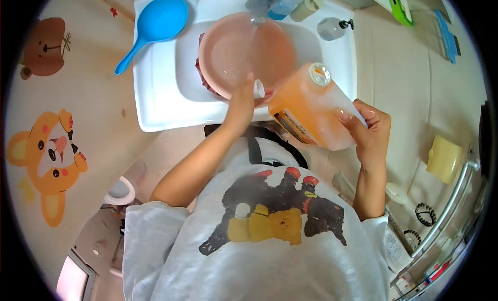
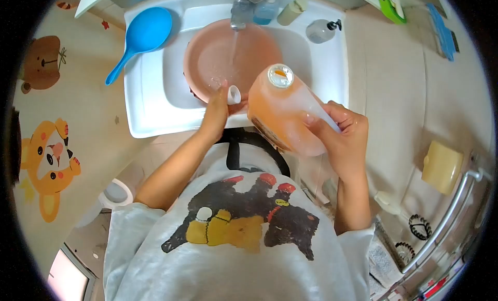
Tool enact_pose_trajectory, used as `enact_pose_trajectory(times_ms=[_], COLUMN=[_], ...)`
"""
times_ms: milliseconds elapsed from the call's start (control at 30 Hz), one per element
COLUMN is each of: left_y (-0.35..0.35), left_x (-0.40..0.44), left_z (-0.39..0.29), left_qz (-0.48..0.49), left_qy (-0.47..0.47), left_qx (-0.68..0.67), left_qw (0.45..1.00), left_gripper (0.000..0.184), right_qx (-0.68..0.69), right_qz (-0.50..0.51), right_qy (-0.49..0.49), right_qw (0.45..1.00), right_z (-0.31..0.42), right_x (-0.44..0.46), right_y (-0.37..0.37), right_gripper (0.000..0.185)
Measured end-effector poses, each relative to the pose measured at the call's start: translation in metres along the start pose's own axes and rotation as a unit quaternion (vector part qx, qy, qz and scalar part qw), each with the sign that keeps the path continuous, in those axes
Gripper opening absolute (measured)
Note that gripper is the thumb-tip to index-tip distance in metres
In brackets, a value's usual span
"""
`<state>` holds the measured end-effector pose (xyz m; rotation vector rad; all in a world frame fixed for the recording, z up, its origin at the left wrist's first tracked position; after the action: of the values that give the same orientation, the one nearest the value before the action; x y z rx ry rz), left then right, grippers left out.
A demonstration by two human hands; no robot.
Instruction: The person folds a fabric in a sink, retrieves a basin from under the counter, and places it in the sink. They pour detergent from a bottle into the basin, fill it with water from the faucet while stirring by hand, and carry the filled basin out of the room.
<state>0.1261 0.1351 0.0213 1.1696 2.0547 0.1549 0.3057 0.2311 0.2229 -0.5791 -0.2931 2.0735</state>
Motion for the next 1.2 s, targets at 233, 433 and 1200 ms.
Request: enact_pose_trajectory(times_ms=[233,433,1200], left_y=[-0.016,-0.027,-0.041], left_x=[0.007,0.010,0.022], left_z=[0.025,0.038,0.064], left_qz=[0.013,0.016,0.031], left_qy=[-0.086,-0.097,-0.161], left_qx=[-0.036,-0.016,-0.075], left_qw=[0.996,0.995,0.984], left_gripper=[0.067,0.071,0.054], right_qx=[0.023,0.037,-0.032], right_qz=[0.054,0.033,0.025], right_qy=[0.106,0.134,0.158], right_qw=[0.993,0.990,0.987], right_z=[0.003,-0.010,-0.020], right_x=[0.025,0.039,0.077], right_y=[0.018,0.030,0.059], right_gripper=[0.011,0.013,0.018])
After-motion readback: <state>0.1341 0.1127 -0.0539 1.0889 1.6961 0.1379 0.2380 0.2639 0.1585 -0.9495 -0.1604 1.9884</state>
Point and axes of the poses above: each hand's wrist, its own x-axis towards the middle knuckle, its own y-axis out of the palm, z = x × y, the point moved 1 cm from there along x, towards the middle knuckle, and after that the axes turned 1 degree about -y, right-handed, at the moved point
